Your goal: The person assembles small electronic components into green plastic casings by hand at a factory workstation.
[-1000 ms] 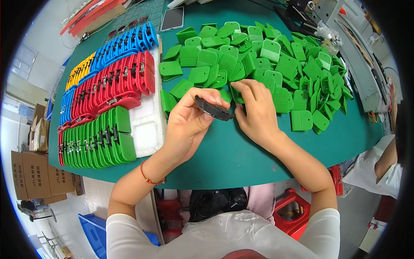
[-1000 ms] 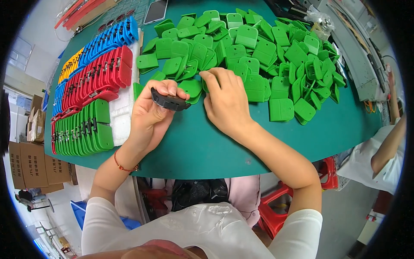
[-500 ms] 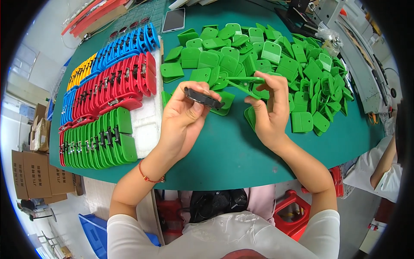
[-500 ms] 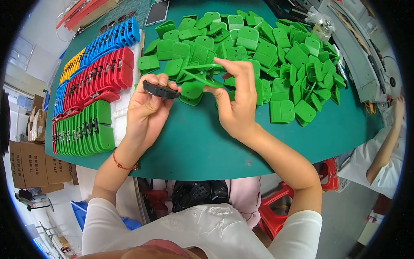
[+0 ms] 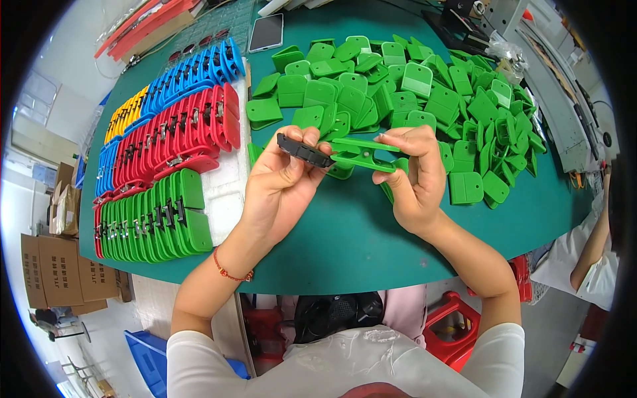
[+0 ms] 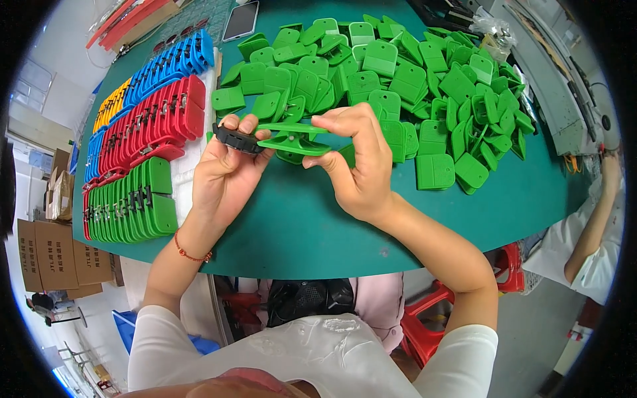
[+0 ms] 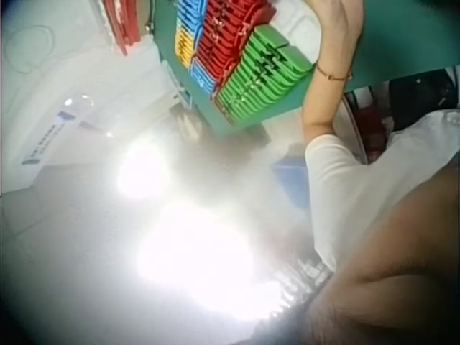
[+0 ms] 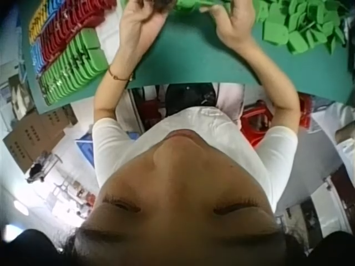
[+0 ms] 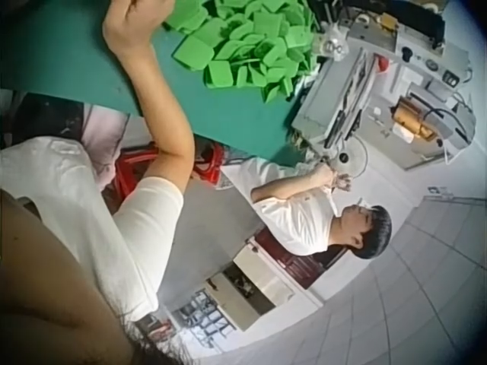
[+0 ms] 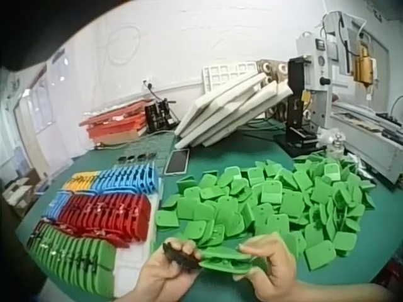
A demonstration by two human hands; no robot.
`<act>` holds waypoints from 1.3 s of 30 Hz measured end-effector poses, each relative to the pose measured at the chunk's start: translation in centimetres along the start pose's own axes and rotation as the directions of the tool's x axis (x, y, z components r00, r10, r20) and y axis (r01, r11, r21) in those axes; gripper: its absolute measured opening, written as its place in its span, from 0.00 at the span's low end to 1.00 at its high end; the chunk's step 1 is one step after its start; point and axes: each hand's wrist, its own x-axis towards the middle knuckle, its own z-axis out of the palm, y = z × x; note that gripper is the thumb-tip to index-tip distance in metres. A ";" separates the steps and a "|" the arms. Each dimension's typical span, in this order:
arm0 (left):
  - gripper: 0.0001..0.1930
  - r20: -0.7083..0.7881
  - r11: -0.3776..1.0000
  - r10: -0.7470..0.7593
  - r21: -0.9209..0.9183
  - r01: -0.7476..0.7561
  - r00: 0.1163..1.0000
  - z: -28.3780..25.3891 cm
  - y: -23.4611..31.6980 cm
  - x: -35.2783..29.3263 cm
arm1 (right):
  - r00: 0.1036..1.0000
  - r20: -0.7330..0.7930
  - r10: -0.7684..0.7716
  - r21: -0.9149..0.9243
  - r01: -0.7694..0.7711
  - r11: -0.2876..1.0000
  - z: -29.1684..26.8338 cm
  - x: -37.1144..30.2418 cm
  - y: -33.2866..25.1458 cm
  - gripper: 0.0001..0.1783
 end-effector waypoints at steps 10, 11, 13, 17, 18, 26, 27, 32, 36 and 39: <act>0.13 -0.149 0.740 0.240 0.668 -0.081 0.959 0.7 -0.4 -0.3 | 0.998 0.027 0.049 0.026 -0.049 0.998 0.0 0.1 -0.2 0.12; 0.14 -0.090 0.648 0.272 0.753 -0.113 0.958 0.5 -0.3 -0.3 | 0.996 0.009 0.084 0.047 -0.085 0.995 0.1 0.0 -0.1 0.12; 0.15 -0.076 0.612 0.294 0.781 -0.126 0.953 0.8 -0.4 -0.3 | 0.995 -0.001 0.104 0.057 -0.104 0.993 0.1 -0.1 0.1 0.12; 0.19 -0.007 0.430 0.289 0.895 -0.123 0.957 1.6 -0.2 -0.5 | 0.991 0.023 0.131 0.020 -0.132 0.991 0.2 -0.2 0.0 0.13; 0.19 0.038 0.407 0.290 0.899 -0.159 0.956 1.5 -0.3 -0.6 | 0.991 0.023 0.130 0.021 -0.131 0.991 0.3 -0.3 0.0 0.13; 0.18 -0.059 0.628 0.271 0.768 -0.130 0.961 0.9 -0.6 -0.5 | 0.986 0.070 0.154 0.003 -0.155 0.988 0.4 -0.3 -0.2 0.14; 0.18 -0.068 0.646 0.270 0.753 -0.128 0.960 0.8 -0.5 -0.6 | 0.986 0.070 0.153 0.004 -0.154 0.988 0.4 -0.3 -0.2 0.14; 0.19 -0.096 0.692 0.264 0.712 -0.119 0.960 0.8 -0.7 -0.6 | 0.980 0.056 0.193 0.026 -0.195 0.981 0.2 -0.2 -0.4 0.14; 0.20 -0.168 0.749 0.256 0.657 -0.086 0.952 0.7 -0.6 -0.4 | 0.973 0.094 0.211 -0.034 -0.209 0.977 0.3 -0.4 -0.2 0.17; 0.21 -0.148 0.759 0.299 0.636 -0.141 0.943 1.1 -0.1 -0.3 | 0.950 0.202 0.237 -0.072 -0.227 0.971 0.3 0.1 -0.4 0.22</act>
